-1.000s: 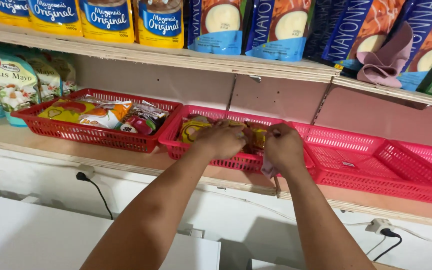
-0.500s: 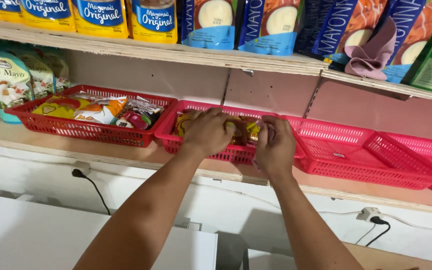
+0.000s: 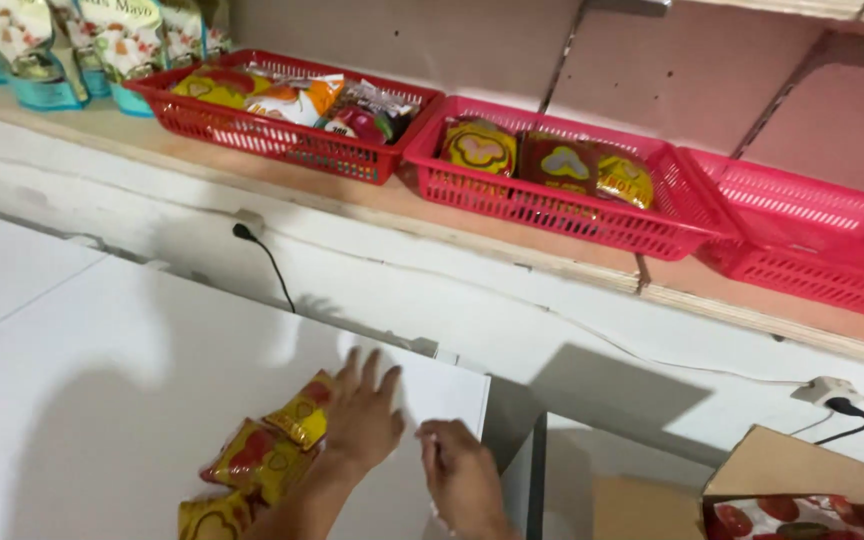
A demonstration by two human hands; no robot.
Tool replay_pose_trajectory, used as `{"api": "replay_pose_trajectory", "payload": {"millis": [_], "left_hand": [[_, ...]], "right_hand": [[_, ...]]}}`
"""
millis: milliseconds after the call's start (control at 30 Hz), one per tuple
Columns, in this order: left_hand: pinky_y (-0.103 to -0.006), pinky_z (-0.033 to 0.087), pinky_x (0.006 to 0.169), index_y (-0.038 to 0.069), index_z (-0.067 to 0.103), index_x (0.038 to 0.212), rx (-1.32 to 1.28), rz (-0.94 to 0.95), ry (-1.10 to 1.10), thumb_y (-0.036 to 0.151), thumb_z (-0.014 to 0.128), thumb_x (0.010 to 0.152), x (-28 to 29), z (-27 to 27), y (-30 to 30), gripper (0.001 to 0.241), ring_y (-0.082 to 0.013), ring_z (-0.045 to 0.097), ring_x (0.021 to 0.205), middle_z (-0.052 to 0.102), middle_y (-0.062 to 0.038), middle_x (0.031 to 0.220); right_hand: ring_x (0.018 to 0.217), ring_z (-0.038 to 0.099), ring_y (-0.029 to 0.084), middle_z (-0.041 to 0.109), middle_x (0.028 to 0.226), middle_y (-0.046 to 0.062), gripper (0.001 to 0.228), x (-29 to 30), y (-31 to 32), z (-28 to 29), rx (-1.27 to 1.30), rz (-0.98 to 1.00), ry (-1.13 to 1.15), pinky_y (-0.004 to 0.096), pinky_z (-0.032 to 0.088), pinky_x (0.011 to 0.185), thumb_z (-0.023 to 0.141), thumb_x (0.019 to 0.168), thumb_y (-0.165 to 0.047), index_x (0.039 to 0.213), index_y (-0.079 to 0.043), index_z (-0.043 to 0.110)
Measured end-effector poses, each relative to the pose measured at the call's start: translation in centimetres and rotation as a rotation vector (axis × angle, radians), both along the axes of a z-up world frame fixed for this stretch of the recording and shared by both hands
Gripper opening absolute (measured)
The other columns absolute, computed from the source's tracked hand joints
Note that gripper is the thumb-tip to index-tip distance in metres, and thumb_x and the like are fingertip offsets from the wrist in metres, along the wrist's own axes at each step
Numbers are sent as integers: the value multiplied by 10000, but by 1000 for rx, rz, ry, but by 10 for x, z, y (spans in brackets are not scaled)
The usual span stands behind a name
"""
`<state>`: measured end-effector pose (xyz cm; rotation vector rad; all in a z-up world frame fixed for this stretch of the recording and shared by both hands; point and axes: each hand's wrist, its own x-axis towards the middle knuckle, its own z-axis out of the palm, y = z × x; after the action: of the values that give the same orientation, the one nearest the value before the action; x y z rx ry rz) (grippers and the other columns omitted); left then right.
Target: Wiping down and organizing sauce packets into display trays on a retail shelf.
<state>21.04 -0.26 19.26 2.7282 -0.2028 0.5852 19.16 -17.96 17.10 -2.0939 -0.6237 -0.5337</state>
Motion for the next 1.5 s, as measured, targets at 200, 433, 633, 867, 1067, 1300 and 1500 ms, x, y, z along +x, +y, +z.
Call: {"api": "replay_pose_trajectory", "payload": {"millis": [200,433,633,867,1067,1300,1500], "left_hand": [[-655,159,1106,200,229,1587,230,585,616,412,576,939,-49,-109,66,765,-543,104,1521,152,-233,1674],[-557,337,1196,206,556,1395,258,547,492,362,494,1027,-59,-187,94,404,-368,358,1492,472,-85,1485],[-527,409,1068,-1,576,1367,155,379,7,181,552,926,-94,-197,85,479,-423,475,1349,562,-180,1393],[-470,380,1169,96,758,1006,-192,-426,24,108,713,785,-162,-191,40,226,-297,547,1354,702,-74,1223],[-483,360,1209,79,702,1038,-409,-359,143,258,612,702,-191,-132,-7,391,-372,536,1262,627,-165,1263],[-538,266,1198,-34,459,1427,-121,78,77,314,496,937,-194,-196,-27,602,-440,411,1389,508,-246,1457],[-492,351,1152,-21,443,1513,-311,65,163,308,511,982,-198,-187,-21,628,-381,499,1328,550,-201,1398]], "right_hand": [[752,738,260,713,910,134,118,-65,27,-139,-76,87,551,360,587,688,738,911,-142,1009,-76,733],[980,732,220,689,1043,140,222,-108,34,-143,-99,117,950,297,588,895,685,969,-221,1064,-20,695],[967,719,215,715,1062,111,244,-105,25,-161,-15,11,958,311,585,873,668,961,-231,1098,-33,712],[870,725,180,773,955,90,308,-87,17,-164,213,-166,783,317,574,774,640,968,-283,1134,-39,731],[863,719,208,723,1041,142,410,-100,15,-103,390,-90,780,404,612,761,539,1018,-357,1332,-107,624],[1413,455,370,549,1488,173,402,-115,13,-145,-399,44,116,565,229,1174,522,1029,-251,1390,-100,615],[1493,391,392,490,1565,207,344,-156,24,-147,-231,126,36,571,173,1239,482,1055,-206,1329,-66,638]]}}
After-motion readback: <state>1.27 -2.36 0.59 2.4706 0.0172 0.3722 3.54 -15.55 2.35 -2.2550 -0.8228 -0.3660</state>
